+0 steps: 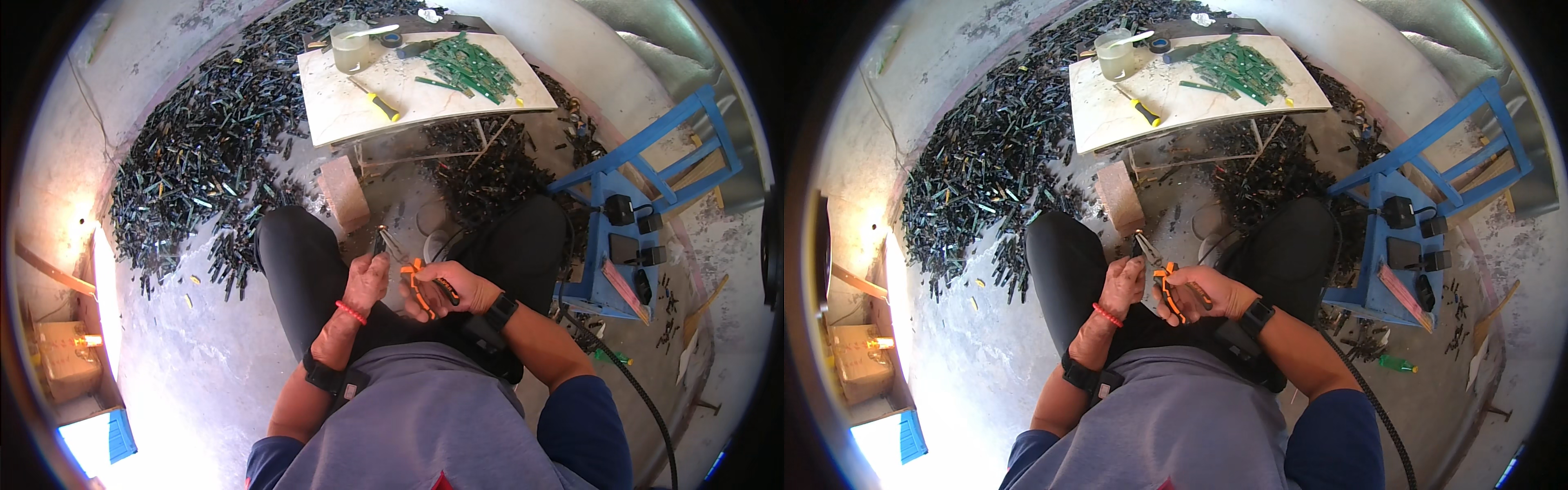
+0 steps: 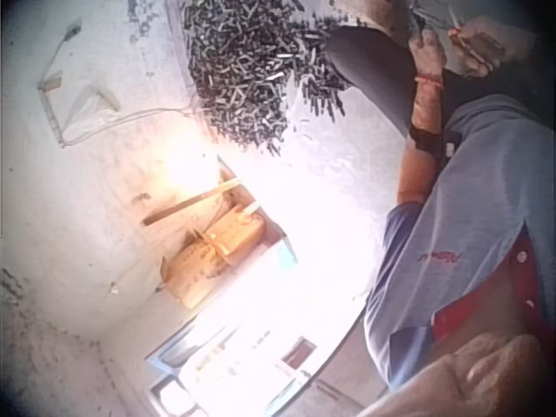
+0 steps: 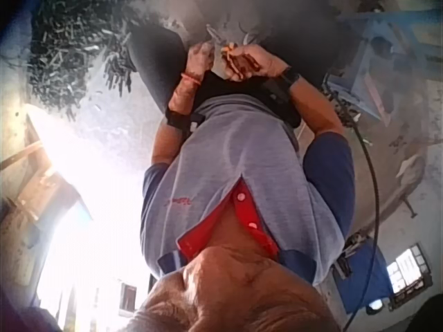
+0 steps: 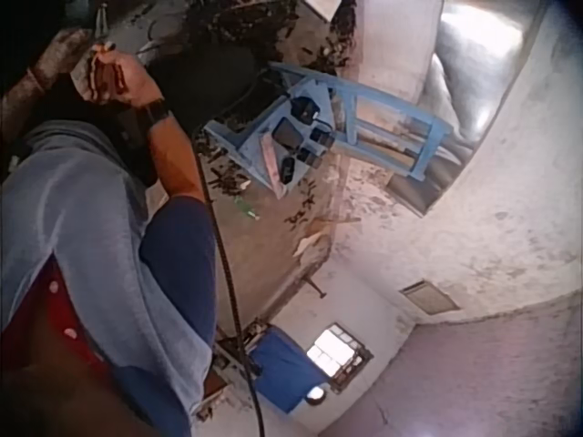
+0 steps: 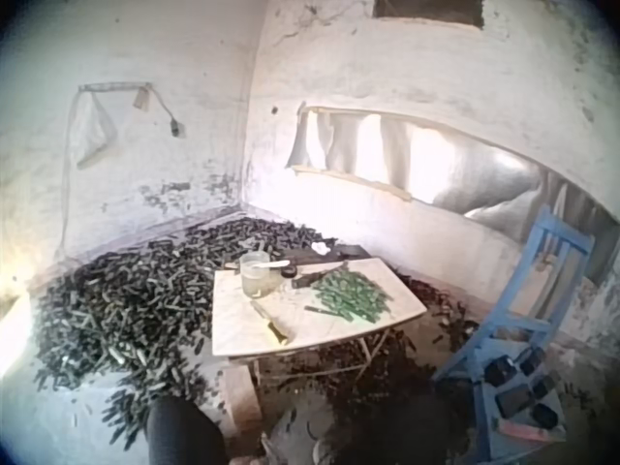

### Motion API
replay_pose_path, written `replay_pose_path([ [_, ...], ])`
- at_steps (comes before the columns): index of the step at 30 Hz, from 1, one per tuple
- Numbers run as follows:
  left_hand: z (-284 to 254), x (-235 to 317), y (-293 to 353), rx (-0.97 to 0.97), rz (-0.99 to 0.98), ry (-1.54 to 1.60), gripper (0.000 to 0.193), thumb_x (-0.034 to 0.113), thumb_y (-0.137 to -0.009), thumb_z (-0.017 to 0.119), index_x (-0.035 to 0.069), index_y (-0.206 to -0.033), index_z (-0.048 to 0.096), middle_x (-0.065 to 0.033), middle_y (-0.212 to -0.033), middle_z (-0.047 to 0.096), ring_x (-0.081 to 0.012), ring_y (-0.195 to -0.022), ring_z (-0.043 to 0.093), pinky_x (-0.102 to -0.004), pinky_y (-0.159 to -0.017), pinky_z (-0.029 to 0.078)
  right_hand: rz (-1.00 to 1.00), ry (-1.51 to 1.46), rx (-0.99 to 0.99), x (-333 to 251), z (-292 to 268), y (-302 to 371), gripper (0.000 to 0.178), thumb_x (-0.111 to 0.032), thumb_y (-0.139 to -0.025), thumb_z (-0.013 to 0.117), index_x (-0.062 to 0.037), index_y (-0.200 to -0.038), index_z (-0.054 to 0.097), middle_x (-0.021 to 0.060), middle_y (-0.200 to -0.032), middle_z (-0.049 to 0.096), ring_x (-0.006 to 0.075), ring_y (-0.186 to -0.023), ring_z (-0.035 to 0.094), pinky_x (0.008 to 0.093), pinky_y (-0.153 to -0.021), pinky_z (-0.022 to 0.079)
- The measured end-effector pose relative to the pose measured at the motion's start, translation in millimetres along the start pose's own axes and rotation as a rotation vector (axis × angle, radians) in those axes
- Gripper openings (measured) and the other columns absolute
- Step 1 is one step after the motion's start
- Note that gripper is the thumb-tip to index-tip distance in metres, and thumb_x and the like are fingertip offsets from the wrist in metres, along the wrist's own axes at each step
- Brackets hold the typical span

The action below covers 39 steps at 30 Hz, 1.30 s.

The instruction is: The person sits on the floor and uses pliers to strip components from green circuit boards. They then use a screwdriver to pry off additional parts from the boards. The removed components are discarded into a large pile on the floor.

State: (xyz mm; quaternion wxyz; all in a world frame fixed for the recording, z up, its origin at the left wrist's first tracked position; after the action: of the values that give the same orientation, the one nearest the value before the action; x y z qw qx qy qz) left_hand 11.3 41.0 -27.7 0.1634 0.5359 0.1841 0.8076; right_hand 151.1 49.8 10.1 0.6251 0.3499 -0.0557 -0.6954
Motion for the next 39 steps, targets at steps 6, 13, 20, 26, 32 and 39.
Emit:
replay_pose_path([
  [6,1,2,1,-0.026,-0.008,0.035,0.028,0.029,-0.089,0.051,0.012,-0.067,0.043,0.0064,-0.053,0.037,-0.0038,-0.039,0.032,-0.0214,-0.036,0.023,-0.019,-0.069,-0.026,0,3,1,0.040,-0.032,-0.085,0.045,0.0058,-0.095,0.056,0.0227,-0.071,0.058,0.0296,-0.059,0.057,0.0288,-0.051,0.044],
  [13,3,4,1,-0.011,0.030,-0.008,0.024,0.026,-0.089,0.047,0.011,-0.071,0.043,0.0068,-0.054,0.034,-0.0025,-0.040,0.028,-0.0201,-0.035,0.021,-0.028,-0.159,-0.045,4,3,-5,0.039,-0.031,-0.086,0.045,0.0055,-0.094,0.055,0.0193,-0.067,0.055,0.0287,-0.061,0.054,0.0325,-0.055,0.043],
  [20,-8,-11,-12,0.050,0.221,-0.168,0.026,0.029,-0.090,0.047,0.009,-0.073,0.046,0.0059,-0.053,0.038,-0.0030,-0.040,0.032,-0.0207,-0.035,0.023,-0.009,-0.120,-0.058,-1,17,-2,0.038,-0.035,-0.086,0.043,0.0004,-0.094,0.055,0.0165,-0.070,0.055,0.0235,-0.058,0.049,0.0268,-0.050,0.038],
  [26,-8,-5,-10,0.085,0.228,-0.202,0.030,0.025,-0.088,0.047,0.003,-0.068,0.048,0.0009,-0.052,0.042,-0.0066,-0.045,0.037,-0.0259,-0.039,0.031,-0.009,-0.139,-0.048,-1,21,-1,0.037,-0.036,-0.086,0.044,-0.0022,-0.093,0.055,0.0144,-0.069,0.053,0.0224,-0.055,0.047,0.0253,-0.048,0.034],
  [32,-5,2,-6,0.119,0.204,-0.219,0.031,0.022,-0.086,0.047,0.000,-0.065,0.050,-0.0011,-0.051,0.044,-0.0075,-0.046,0.039,-0.0275,-0.042,0.034,-0.018,0.224,0.100,-5,6,-3,0.029,-0.030,-0.085,0.047,-0.0034,-0.088,0.056,0.0117,-0.066,0.057,0.0172,-0.050,0.049,0.0223,-0.041,0.032],
  [39,-5,-3,-5,0.088,0.139,-0.191,0.027,0.027,-0.090,0.048,0.010,-0.070,0.043,0.0067,-0.052,0.034,-0.0034,-0.038,0.029,-0.0214,-0.034,0.022,-0.125,0.708,0.255,-10,-2,-2,0.022,-0.024,-0.083,0.048,-0.0045,-0.077,0.057,0.0032,-0.063,0.058,0.0072,-0.048,0.047,0.0205,-0.042,0.034],
])
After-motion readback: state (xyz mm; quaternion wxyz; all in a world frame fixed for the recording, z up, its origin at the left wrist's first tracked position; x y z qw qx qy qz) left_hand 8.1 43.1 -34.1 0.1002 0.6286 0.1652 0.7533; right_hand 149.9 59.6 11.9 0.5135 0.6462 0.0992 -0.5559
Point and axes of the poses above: each hand's wrist, its own y-axis away from the middle knuckle, its own z-axis out of the palm, x = y × z, the point moved 5 cm from there along -y, towards the middle knuckle
